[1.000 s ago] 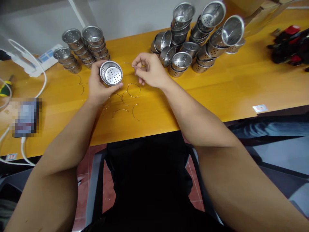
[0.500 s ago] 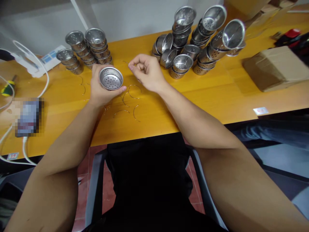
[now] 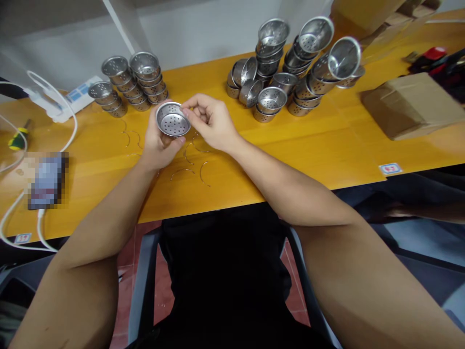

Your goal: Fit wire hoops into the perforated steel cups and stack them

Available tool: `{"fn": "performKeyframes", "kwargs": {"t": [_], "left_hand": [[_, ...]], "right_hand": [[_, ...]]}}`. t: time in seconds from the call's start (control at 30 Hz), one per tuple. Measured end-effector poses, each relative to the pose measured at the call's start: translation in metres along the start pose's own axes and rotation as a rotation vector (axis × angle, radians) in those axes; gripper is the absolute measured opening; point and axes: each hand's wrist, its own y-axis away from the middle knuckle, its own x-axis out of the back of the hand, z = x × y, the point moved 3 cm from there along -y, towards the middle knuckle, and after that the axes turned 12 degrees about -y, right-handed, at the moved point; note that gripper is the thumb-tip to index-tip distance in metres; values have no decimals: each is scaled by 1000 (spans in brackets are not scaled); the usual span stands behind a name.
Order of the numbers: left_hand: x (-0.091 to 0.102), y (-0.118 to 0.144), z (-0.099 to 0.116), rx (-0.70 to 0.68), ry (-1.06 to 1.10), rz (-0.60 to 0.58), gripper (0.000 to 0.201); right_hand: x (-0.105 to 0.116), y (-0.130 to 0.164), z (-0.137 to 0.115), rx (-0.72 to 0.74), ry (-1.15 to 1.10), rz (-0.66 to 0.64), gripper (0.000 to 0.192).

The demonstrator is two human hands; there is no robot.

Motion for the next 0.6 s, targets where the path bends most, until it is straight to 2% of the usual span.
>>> {"fn": "performKeyframes", "kwargs": {"t": [0.1,0.23,0.37,0.5,0.6], "left_hand": [[3,1,2,-49,25,14,104],[8,0,1,-11,-17,-3,112],[8,-1,-4,11,-10,3,104],[1,2,-10,44,75,-10,109],[-5,3,-9,-40,170,27,110]], "right_hand": [[8,-1,-6,-52,50,8,85],[12,0,-11,-74,73,12,94],[5,3,-11,-29,12,-20,89],[3,5,-8,2,5,-33,78],[5,4,-8,-33,49,-49,72]]}}
